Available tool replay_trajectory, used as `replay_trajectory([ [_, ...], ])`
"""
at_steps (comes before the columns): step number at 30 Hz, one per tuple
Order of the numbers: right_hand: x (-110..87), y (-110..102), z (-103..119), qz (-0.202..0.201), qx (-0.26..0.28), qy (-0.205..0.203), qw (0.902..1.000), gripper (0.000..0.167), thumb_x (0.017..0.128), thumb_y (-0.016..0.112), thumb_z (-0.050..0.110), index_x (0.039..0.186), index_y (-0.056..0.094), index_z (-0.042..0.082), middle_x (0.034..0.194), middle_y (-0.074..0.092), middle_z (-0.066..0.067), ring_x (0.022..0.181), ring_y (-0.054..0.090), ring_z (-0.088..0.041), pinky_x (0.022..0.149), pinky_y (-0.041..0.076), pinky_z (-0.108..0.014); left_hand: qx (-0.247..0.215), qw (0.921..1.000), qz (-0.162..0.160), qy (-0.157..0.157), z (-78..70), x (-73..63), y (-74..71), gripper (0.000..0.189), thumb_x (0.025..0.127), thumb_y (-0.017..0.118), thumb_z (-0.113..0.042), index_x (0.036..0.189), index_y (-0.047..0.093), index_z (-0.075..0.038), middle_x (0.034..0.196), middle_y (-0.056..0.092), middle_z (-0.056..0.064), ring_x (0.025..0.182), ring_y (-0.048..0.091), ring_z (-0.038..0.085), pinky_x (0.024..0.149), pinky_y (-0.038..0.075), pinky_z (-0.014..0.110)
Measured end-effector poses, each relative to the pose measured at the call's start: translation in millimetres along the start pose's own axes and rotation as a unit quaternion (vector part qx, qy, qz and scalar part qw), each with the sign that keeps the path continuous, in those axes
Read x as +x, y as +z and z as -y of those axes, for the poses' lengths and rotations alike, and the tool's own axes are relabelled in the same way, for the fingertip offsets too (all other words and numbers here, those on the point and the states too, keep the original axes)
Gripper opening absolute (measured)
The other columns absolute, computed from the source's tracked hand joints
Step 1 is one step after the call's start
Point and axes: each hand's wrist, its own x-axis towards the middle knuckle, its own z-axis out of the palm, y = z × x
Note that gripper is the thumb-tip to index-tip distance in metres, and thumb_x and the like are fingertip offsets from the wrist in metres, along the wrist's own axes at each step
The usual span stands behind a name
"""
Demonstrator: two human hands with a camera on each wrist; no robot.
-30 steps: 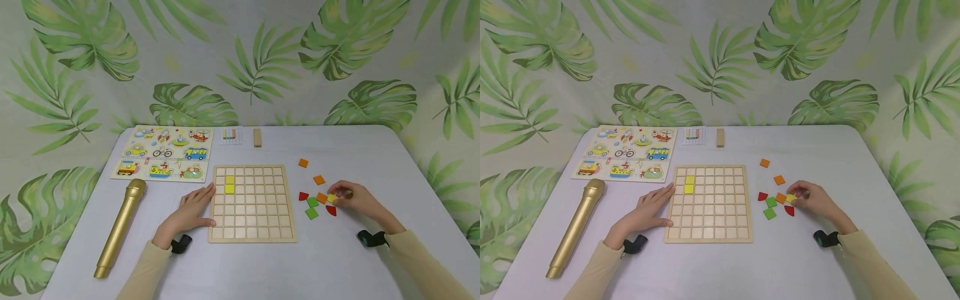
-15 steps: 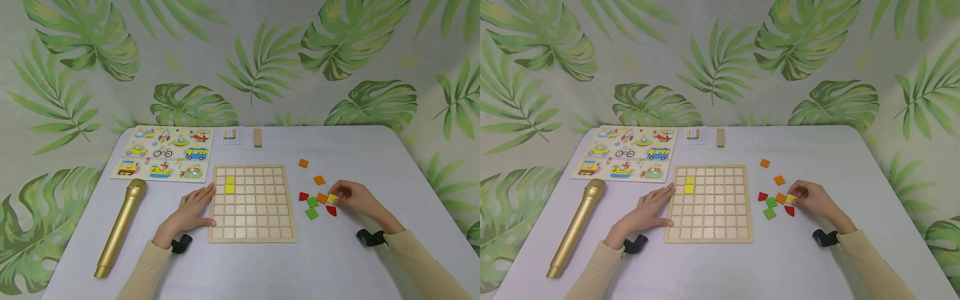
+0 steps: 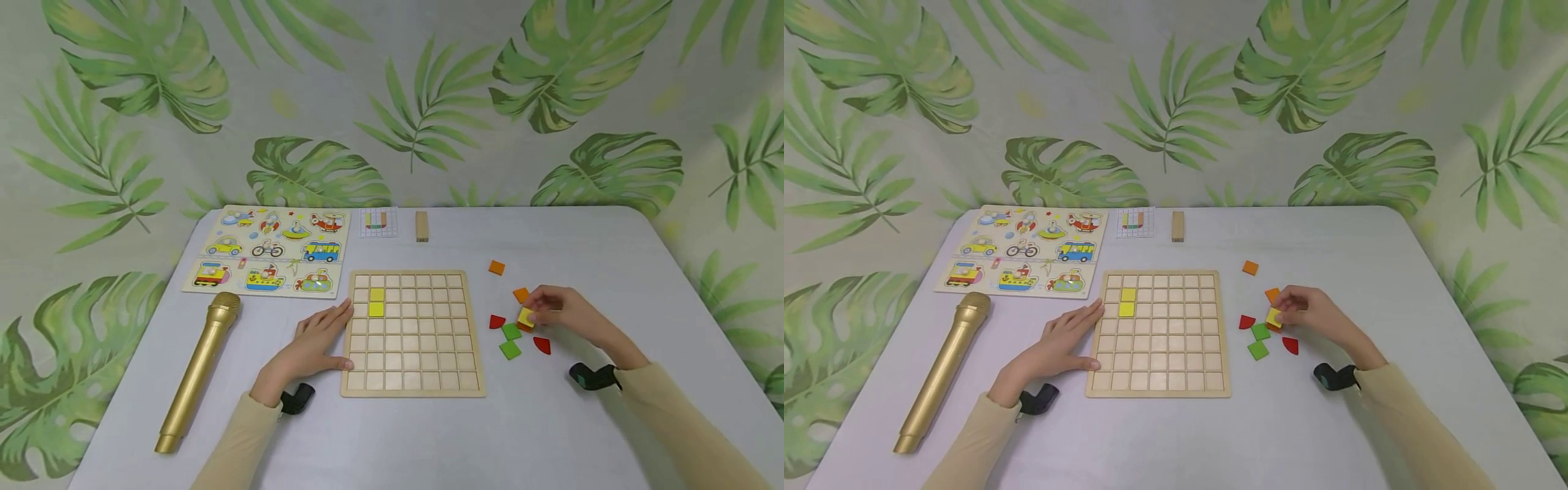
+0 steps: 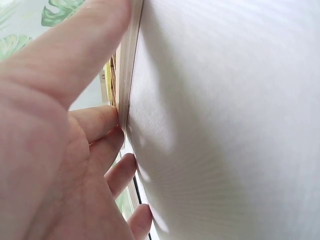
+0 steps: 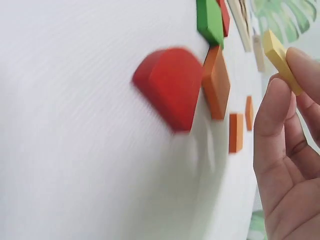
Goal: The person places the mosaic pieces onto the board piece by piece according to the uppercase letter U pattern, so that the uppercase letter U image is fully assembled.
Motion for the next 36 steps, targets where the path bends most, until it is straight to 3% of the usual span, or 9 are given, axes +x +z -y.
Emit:
replay_trajectory([
  [5,15.2,11.1,10.1,0.033,0.042,-0.034,0.998,0.019,0.089,0.068,0.01,0.101,0.062,-0.002,0.087,0.062,-0.01,0.076,0.058,-0.02,0.067,0.052,-0.027,0.002,1.0,-0.002,0.003,-0.1,-0.2,0.2,0.098,0.078,0.076,-0.038,0.151,0.022,-0.002,0.159,0.013,0.01,0.14,0.016,0.036,0.103,0.016,0.057],
  [10,32.1,25.5,24.5,0.07,0.082,-0.031,0.9937,0.021,0.089,0.068,0.009,0.103,0.06,-0.005,0.088,0.06,-0.013,0.075,0.059,-0.021,0.071,0.053,-0.03,0.002,1.0,-0.004,0.005,-0.8,-1.0,-0.2,0.098,0.078,0.076,-0.038,0.151,0.022,-0.001,0.159,0.013,0.011,0.14,0.017,0.037,0.102,0.016,0.057],
  [12,39.3,33.0,30.8,0.077,0.08,-0.025,0.9934,0.021,0.088,0.069,0.009,0.103,0.061,-0.004,0.089,0.059,-0.014,0.076,0.059,-0.022,0.072,0.053,-0.031,0.003,1.0,-0.004,0.005,-1.2,-1.1,-0.5,0.097,0.079,0.076,-0.038,0.151,0.022,-0.001,0.159,0.013,0.011,0.139,0.018,0.037,0.102,0.017,0.057],
  [26,91.4,93.5,68.9,0.141,0.049,-0.092,0.9845,0.016,0.087,0.07,0.009,0.1,0.065,0.001,0.087,0.064,-0.007,0.074,0.061,-0.022,0.07,0.048,-0.029,0.003,1.0,-0.002,0.004,-0.4,-0.6,-0.8,0.098,0.079,0.075,-0.039,0.151,0.021,-0.002,0.159,0.012,0.01,0.14,0.017,0.036,0.103,0.016,0.057],
  [36,115.0,127.8,102.4,0.166,0.045,-0.114,0.9784,0.013,0.087,0.069,0.007,0.098,0.065,0.0,0.082,0.063,-0.006,0.072,0.059,-0.019,0.068,0.049,-0.031,-0.003,1.0,0.001,-0.006,-1.6,-1.1,-1.0,0.097,0.079,0.076,-0.038,0.152,0.021,-0.003,0.159,0.013,0.009,0.14,0.017,0.036,0.104,0.015,0.057],
])
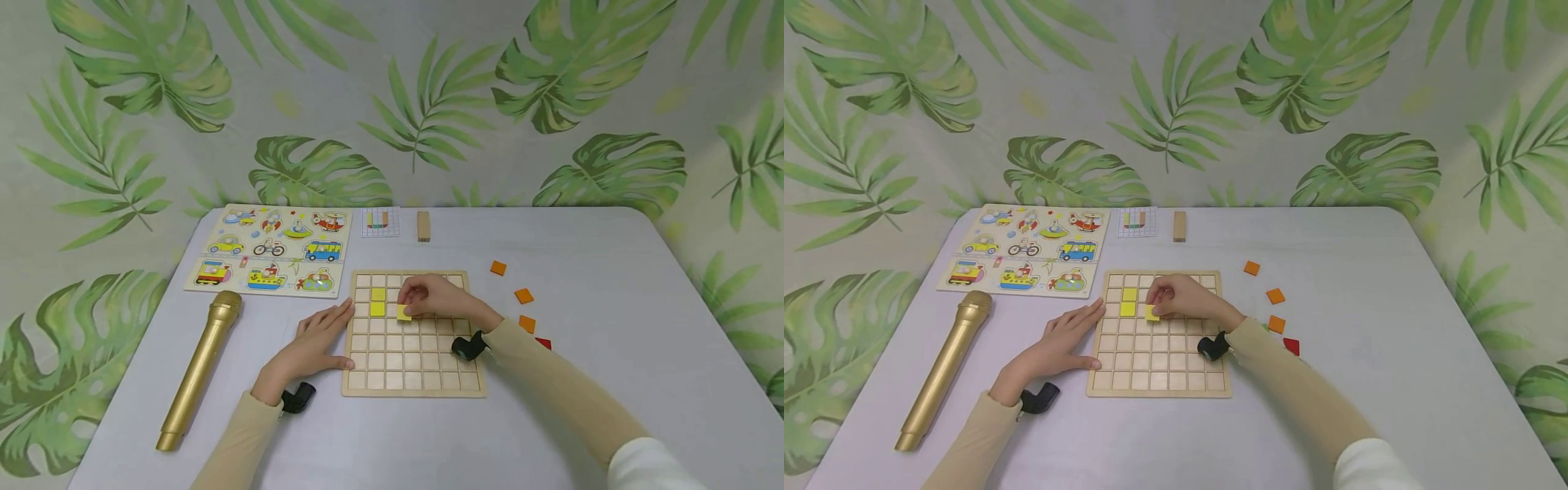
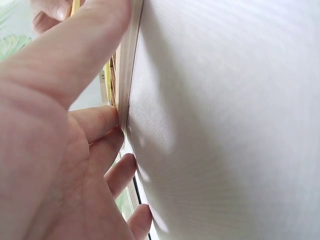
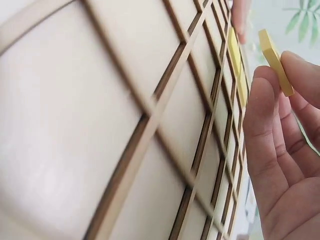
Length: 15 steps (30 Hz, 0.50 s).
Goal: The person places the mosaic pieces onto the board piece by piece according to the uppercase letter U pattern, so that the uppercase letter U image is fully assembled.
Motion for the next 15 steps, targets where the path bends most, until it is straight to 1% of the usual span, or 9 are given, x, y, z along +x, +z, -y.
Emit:
replay_trajectory([
  [3,9.4,7.1,4.8,0.008,-0.01,-0.007,0.9999,0.012,0.087,0.069,0.005,0.098,0.066,0.001,0.082,0.063,-0.004,0.072,0.059,-0.018,0.068,0.049,-0.03,0.002,1.0,0.0,-0.001,-0.6,0.1,-0.1,0.097,0.079,0.076,-0.038,0.151,0.022,-0.002,0.159,0.013,0.009,0.14,0.017,0.036,0.104,0.015,0.057],
  [6,16.9,13.3,7.4,0.019,-0.012,-0.016,0.9996,0.012,0.086,0.069,0.003,0.097,0.065,0.001,0.08,0.062,-0.004,0.069,0.06,-0.017,0.066,0.051,-0.03,0.004,1.0,0.0,-0.001,-1.0,0.1,-0.3,0.097,0.079,0.076,-0.038,0.151,0.022,-0.002,0.159,0.013,0.009,0.14,0.018,0.036,0.103,0.016,0.057],
  [11,24.8,21.3,11.8,0.025,-0.02,-0.021,0.9993,0.011,0.084,0.07,0.002,0.095,0.066,0.002,0.079,0.062,-0.003,0.068,0.059,-0.016,0.066,0.051,-0.029,0.007,1.0,-0.001,0.0,-1.1,0.4,-0.6,0.096,0.079,0.076,-0.038,0.151,0.023,-0.002,0.159,0.013,0.01,0.14,0.017,0.036,0.103,0.016,0.057],
  [15,29.3,26.6,13.5,0.026,-0.042,-0.022,0.9986,0.012,0.083,0.07,0.0,0.094,0.067,0.003,0.08,0.062,-0.002,0.07,0.058,-0.014,0.068,0.049,-0.027,0.01,0.9999,-0.001,0.002,-0.4,0.8,-0.3,0.097,0.079,0.075,-0.039,0.151,0.023,-0.001,0.159,0.013,0.009,0.14,0.018,0.036,0.103,0.017,0.057],
])
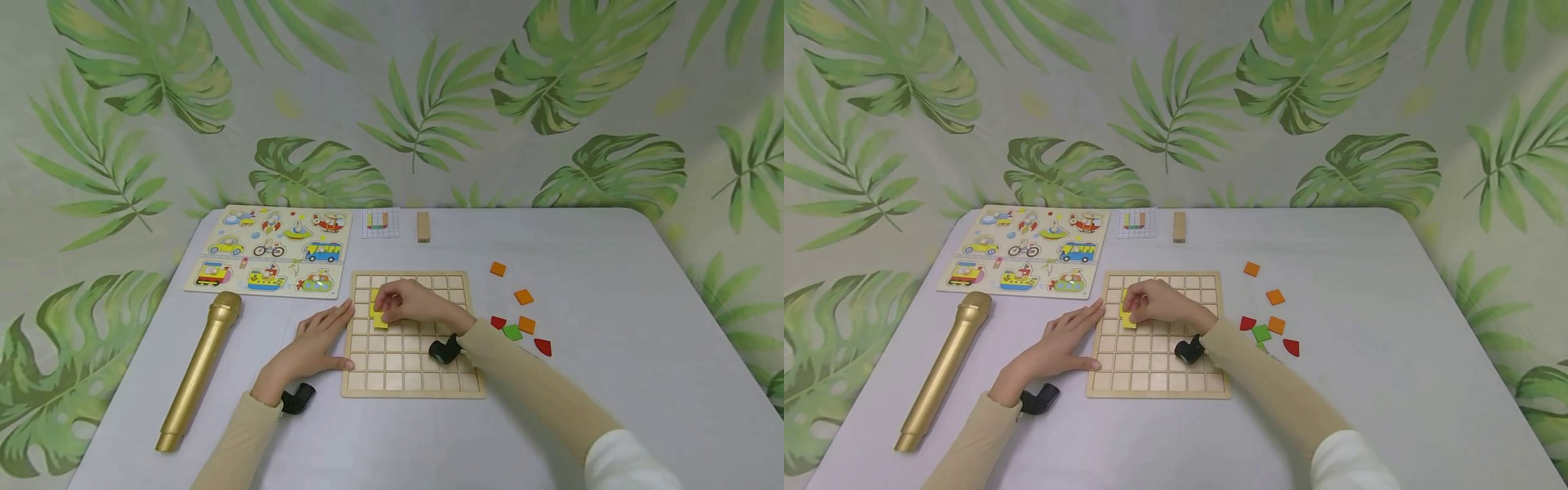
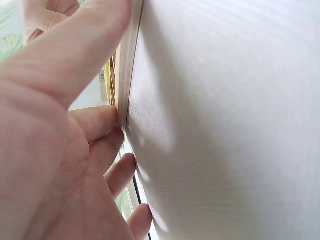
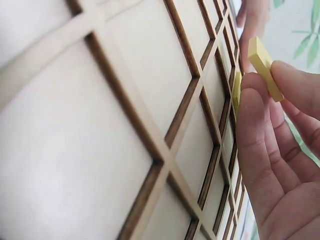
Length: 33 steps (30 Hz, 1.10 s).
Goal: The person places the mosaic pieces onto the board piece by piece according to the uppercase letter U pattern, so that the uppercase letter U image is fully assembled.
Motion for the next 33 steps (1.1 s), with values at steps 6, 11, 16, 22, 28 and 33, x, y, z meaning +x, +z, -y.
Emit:
replay_trajectory([
  [6,3.7,7.5,3.6,0.0,-0.039,-0.015,0.9991,0.011,0.082,0.07,-0.001,0.09,0.066,0.004,0.077,0.061,0.001,0.07,0.057,-0.01,0.067,0.047,-0.024,-0.002,1.0,-0.002,0.0,0.6,-0.1,0.4,0.097,0.079,0.075,-0.039,0.151,0.023,-0.002,0.159,0.013,0.01,0.14,0.017,0.036,0.103,0.018,0.057],
  [11,4.6,14.0,9.5,-0.003,-0.108,-0.03,0.9937,0.01,0.083,0.068,-0.001,0.086,0.065,0.007,0.074,0.059,0.004,0.069,0.053,-0.009,0.066,0.045,-0.024,-0.003,1.0,-0.004,0.002,1.1,-0.3,0.9,0.096,0.079,0.075,-0.039,0.151,0.023,-0.001,0.159,0.014,0.01,0.14,0.018,0.036,0.103,0.017,0.057],
  [16,3.4,17.5,14.4,-0.006,-0.16,-0.021,0.9869,0.009,0.084,0.067,0.0,0.085,0.065,0.009,0.074,0.056,0.005,0.069,0.051,-0.01,0.065,0.044,-0.025,-0.004,1.0,-0.006,0.004,1.8,-0.2,1.3,0.096,0.079,0.075,-0.039,0.151,0.023,-0.001,0.159,0.014,0.01,0.14,0.018,0.036,0.103,0.017,0.057],
  [22,1.5,17.5,10.8,-0.01,-0.134,-0.013,0.9908,0.009,0.084,0.068,0.001,0.089,0.066,0.008,0.077,0.059,0.005,0.071,0.054,-0.01,0.066,0.046,-0.025,-0.004,0.9999,-0.007,0.008,2.3,-0.1,1.3,0.097,0.079,0.075,-0.039,0.151,0.023,-0.001,0.159,0.013,0.01,0.14,0.018,0.036,0.102,0.018,0.057],
  [28,-4.9,7.1,3.0,-0.019,-0.049,-0.007,0.9986,0.011,0.085,0.067,0.0,0.095,0.068,0.004,0.081,0.063,0.002,0.073,0.058,-0.012,0.069,0.048,-0.026,-0.006,1.0,-0.004,0.005,1.9,0.0,1.2,0.097,0.079,0.076,-0.039,0.151,0.023,-0.002,0.159,0.013,0.01,0.139,0.018,0.036,0.103,0.017,0.057],
  [33,-16.8,-8.5,-4.8,-0.028,0.015,0.002,0.9995,0.013,0.088,0.066,0.003,0.1,0.067,0.0,0.088,0.064,-0.005,0.076,0.06,-0.017,0.07,0.05,-0.03,-0.005,1.0,-0.004,0.0,1.3,0.1,1.0,0.097,0.079,0.076,-0.038,0.151,0.022,-0.002,0.159,0.013,0.009,0.139,0.018,0.036,0.103,0.017,0.057],
])
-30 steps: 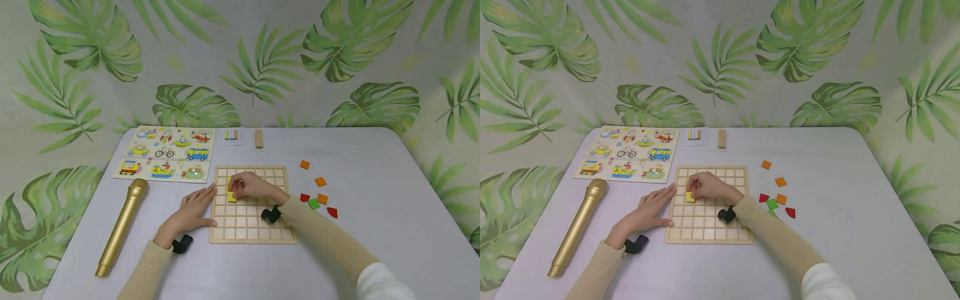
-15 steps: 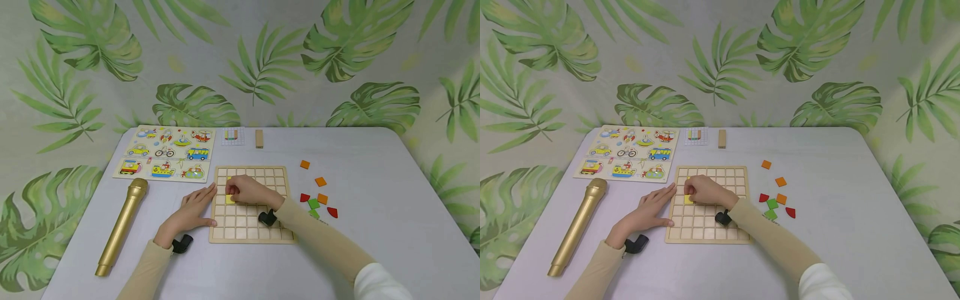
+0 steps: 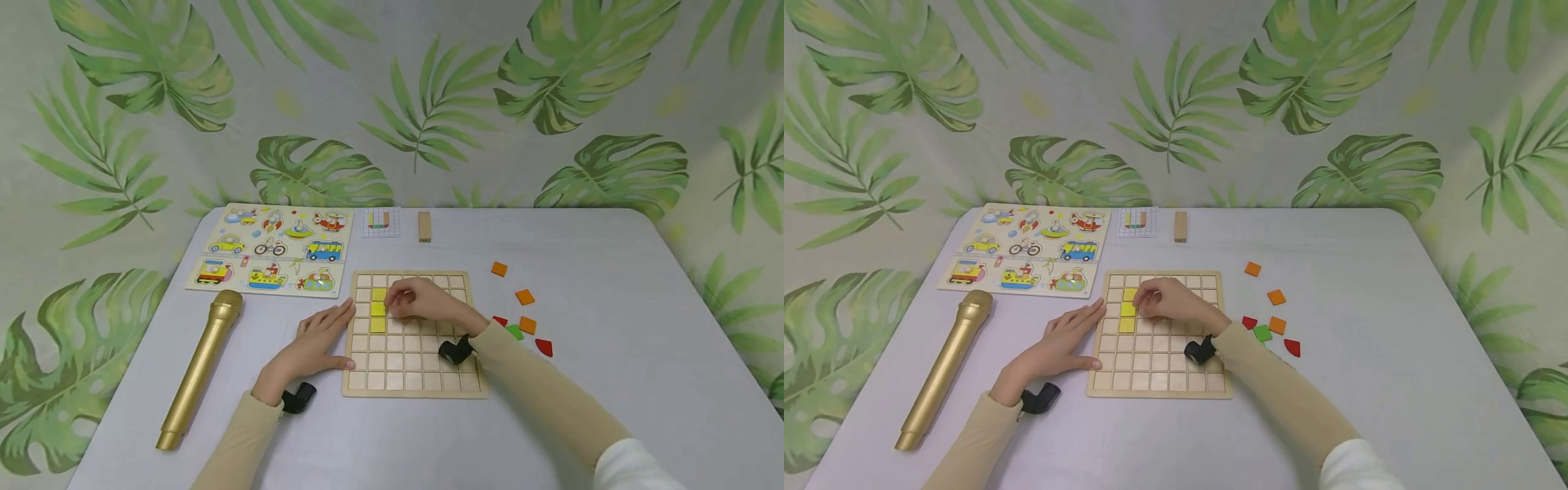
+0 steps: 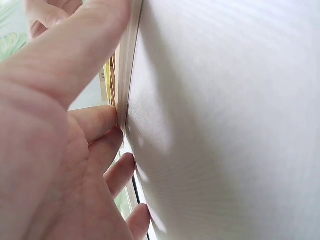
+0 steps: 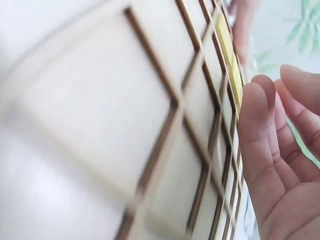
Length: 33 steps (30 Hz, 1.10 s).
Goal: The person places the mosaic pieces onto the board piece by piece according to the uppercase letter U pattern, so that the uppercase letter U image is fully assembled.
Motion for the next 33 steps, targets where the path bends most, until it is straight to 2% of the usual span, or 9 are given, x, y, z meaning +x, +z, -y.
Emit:
replay_trajectory([
  [6,-23.0,-23.1,-15.3,-0.013,0.057,0.015,0.9981,0.015,0.09,0.064,0.004,0.103,0.065,-0.004,0.098,0.064,-0.016,0.082,0.06,-0.021,0.073,0.05,-0.031,0.002,1.0,0.002,0.003,1.0,0.3,-0.2,0.098,0.078,0.076,-0.039,0.152,0.021,-0.002,0.159,0.012,0.009,0.14,0.017,0.036,0.103,0.016,0.057],
  [9,-36.0,-34.2,-25.1,-0.022,0.068,0.019,0.9973,0.015,0.09,0.064,0.002,0.103,0.065,-0.005,0.1,0.063,-0.018,0.082,0.06,-0.021,0.074,0.05,-0.03,0.001,1.0,0.002,0.004,1.3,0.3,-0.4,0.099,0.078,0.076,-0.039,0.152,0.021,-0.002,0.159,0.012,0.009,0.14,0.017,0.036,0.103,0.016,0.057],
  [14,-59.7,-50.2,-38.9,-0.044,0.061,0.039,0.9964,0.018,0.09,0.066,0.006,0.105,0.065,-0.003,0.105,0.063,-0.014,0.086,0.06,-0.018,0.079,0.048,-0.027,0.0,1.0,0.003,0.001,1.5,0.1,-0.5,0.099,0.078,0.076,-0.039,0.152,0.021,-0.003,0.159,0.012,0.009,0.14,0.016,0.035,0.103,0.016,0.056],
  [19,-85.7,-63.8,-47.8,-0.061,0.084,0.063,0.9926,0.021,0.09,0.066,0.007,0.108,0.064,-0.005,0.102,0.064,-0.018,0.084,0.061,-0.018,0.074,0.051,-0.03,-0.003,1.0,0.002,0.001,1.4,0.0,-0.2,0.098,0.078,0.076,-0.039,0.151,0.022,-0.002,0.159,0.012,0.009,0.14,0.016,0.035,0.103,0.015,0.057],
  [26,-120.9,-78.3,-53.7,-0.094,0.058,0.093,0.9895,0.023,0.092,0.065,0.012,0.108,0.063,-0.004,0.1,0.063,-0.018,0.086,0.059,-0.021,0.076,0.05,-0.029,0.0,1.0,0.001,0.002,2.3,1.0,1.3,0.098,0.079,0.075,-0.039,0.152,0.022,-0.002,0.159,0.012,0.009,0.141,0.015,0.035,0.103,0.016,0.056],
  [33,-142.2,-84.7,-61.4,-0.116,0.067,0.126,0.9829,0.027,0.092,0.066,0.016,0.109,0.061,-0.004,0.103,0.063,-0.017,0.089,0.059,-0.023,0.078,0.051,-0.028,0.0,1.0,0.004,0.0,1.7,0.7,1.7,0.098,0.078,0.075,-0.04,0.151,0.022,-0.002,0.159,0.012,0.01,0.141,0.015,0.036,0.103,0.015,0.057],
])
